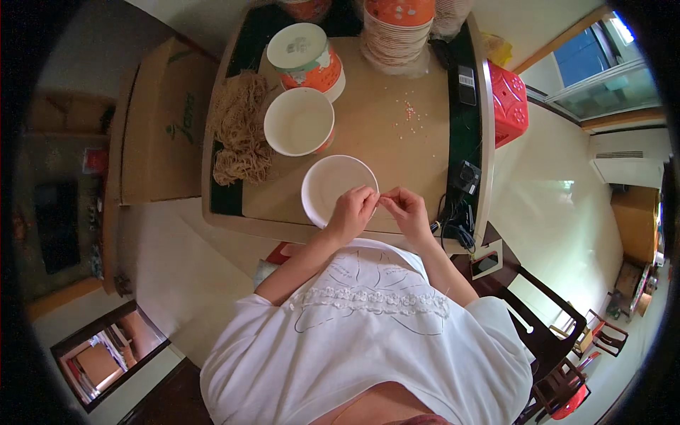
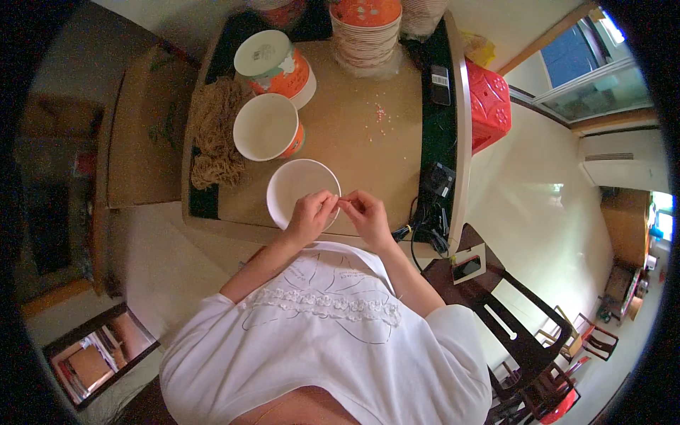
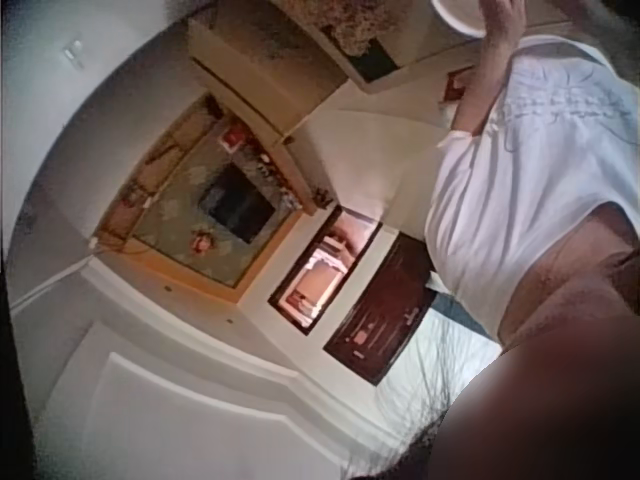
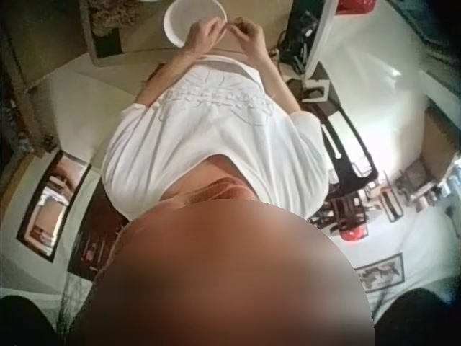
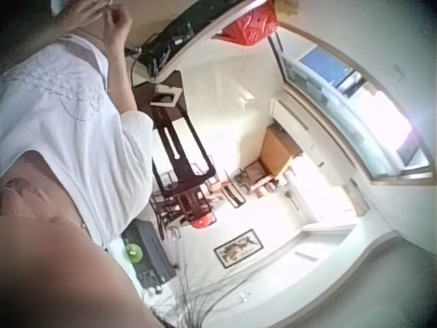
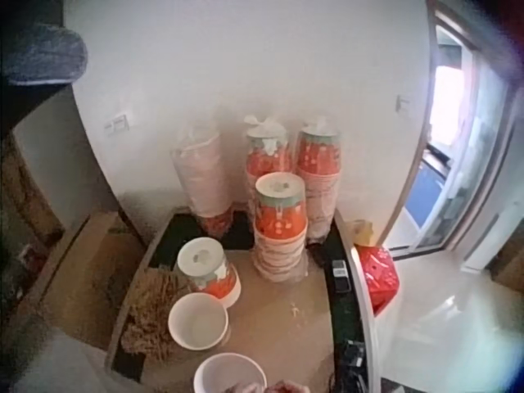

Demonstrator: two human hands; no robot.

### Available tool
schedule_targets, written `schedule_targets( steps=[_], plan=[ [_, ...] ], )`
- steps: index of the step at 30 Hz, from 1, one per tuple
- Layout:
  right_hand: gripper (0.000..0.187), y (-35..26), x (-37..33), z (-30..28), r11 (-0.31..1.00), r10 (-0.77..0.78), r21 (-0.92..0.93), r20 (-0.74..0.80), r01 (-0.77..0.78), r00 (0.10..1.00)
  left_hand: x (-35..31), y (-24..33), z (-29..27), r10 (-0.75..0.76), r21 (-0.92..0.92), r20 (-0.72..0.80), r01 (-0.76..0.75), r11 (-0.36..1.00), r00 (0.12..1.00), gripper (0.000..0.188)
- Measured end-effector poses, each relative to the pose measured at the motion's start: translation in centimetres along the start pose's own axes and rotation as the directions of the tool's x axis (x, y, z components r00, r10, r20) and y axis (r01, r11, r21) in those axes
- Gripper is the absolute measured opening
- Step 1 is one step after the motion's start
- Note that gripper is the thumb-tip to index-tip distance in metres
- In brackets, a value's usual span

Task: Manually stringing paper bowls for manufacturing or packaging.

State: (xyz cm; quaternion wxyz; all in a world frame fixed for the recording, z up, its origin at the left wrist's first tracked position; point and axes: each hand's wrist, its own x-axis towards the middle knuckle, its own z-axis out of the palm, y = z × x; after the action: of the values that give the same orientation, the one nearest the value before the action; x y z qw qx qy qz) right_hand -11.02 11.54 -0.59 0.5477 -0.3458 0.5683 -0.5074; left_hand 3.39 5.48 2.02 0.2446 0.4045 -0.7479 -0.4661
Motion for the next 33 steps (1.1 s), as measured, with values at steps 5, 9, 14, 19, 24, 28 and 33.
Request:
schedule_targets(
  steps=[5,9,14,19,24,28,33],
  plan=[
    [0.006,-0.3,0.5,-0.5,0.985,-0.021,-0.175,-0.136,-0.004,0.99,0.7,-3.2,1.9,-0.27,-0.104,-0.055,0.263,0.959,0.961,0.023],
    [0.005,2.3,0.9,-0.9,0.995,-0.063,-0.087,-0.216,0.045,0.974,0.2,-5.7,3.8,-0.125,0.254,-0.103,0.148,0.956,0.987,0.064],
    [0.017,2.0,0.4,0.0,0.852,-0.393,-0.4,-0.066,0.336,0.917,0.4,-1.4,1.9,-0.123,0.042,-0.114,0.129,0.991,0.986,0.035],
    [0.015,-0.9,-0.6,0.6,0.741,-0.534,-0.485,-0.005,0.464,0.846,-0.6,-2.4,-0.1,-0.329,-0.453,-0.047,0.273,0.849,0.943,0.022],
    [0.017,-1.8,-0.5,0.6,0.726,-0.533,-0.483,0.052,0.489,0.844,-0.2,-0.3,-0.6,-0.378,-0.657,-0.034,0.264,0.706,0.925,0.033],
    [0.017,-2.0,-0.5,0.5,0.707,-0.551,-0.482,0.084,0.518,0.83,-0.3,0.1,-0.9,-0.335,-0.741,0.023,0.241,0.627,0.942,0.037],
    [0.021,-2.3,-0.7,0.3,0.643,-0.586,-0.505,0.159,0.575,0.795,-0.5,-0.3,-1.1,-0.354,-0.787,0.051,0.256,0.561,0.934,0.037]
  ],
)
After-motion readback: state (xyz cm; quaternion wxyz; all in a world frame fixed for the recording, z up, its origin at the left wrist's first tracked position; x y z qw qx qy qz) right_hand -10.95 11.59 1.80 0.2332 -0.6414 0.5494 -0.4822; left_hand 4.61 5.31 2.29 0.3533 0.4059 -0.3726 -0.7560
